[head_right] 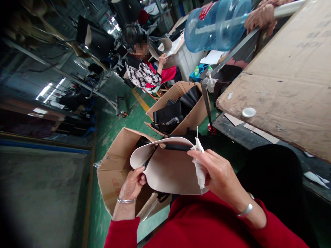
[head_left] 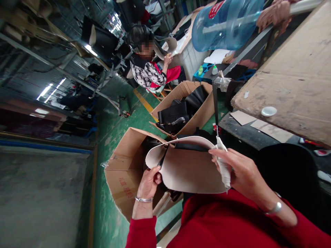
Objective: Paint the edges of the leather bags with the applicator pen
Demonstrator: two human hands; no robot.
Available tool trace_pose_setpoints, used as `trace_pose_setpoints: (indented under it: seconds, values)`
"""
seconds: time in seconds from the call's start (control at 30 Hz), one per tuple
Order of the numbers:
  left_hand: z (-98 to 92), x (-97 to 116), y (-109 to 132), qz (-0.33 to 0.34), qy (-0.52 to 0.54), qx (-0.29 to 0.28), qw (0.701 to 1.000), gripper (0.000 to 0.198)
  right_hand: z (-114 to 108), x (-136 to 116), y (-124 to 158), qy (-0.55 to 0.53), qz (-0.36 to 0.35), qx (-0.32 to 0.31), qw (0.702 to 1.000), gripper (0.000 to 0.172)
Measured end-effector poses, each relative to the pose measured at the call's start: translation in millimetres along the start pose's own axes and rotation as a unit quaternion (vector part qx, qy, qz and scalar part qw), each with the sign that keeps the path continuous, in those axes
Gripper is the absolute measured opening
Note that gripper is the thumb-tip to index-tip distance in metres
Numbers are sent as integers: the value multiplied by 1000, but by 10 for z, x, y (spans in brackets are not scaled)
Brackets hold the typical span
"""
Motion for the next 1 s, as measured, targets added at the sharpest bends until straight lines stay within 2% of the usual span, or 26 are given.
trace_pose_setpoints:
  seconds: [0.13,0.3,0.53,0.7,0.87,0.93,1.0]
  values:
    - [-34,18,-11,27,-37,-9,999,39,5,12,4,5,-1,1,1000,60]
    - [-93,125,-49,91,-79,2,993,41,15,40,9,3,2,-2,1000,62]
    - [-135,181,-80,187,-171,7,967,46,12,35,17,2,3,1,1000,61]
    - [-165,214,-119,238,-178,-1,955,53,6,46,17,-2,1,2,1000,56]
    - [-250,526,-274,308,-209,48,927,50,15,93,14,-7,-1,10,1000,56]
    - [-205,670,-370,312,-269,24,911,53,27,109,7,-7,-3,16,1000,55]
    - [-109,800,-470,310,-350,-19,884,46,29,117,-10,-10,-7,26,1000,56]
Point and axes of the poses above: each hand's wrist, its own y-axis away from the middle knuckle, its own z-axis out of the palm, x = y × z, the point moved 5 cm from there along -y, towards the middle knuckle, and after that the axes turned 15 degrees about z, right-handed, at the moved point
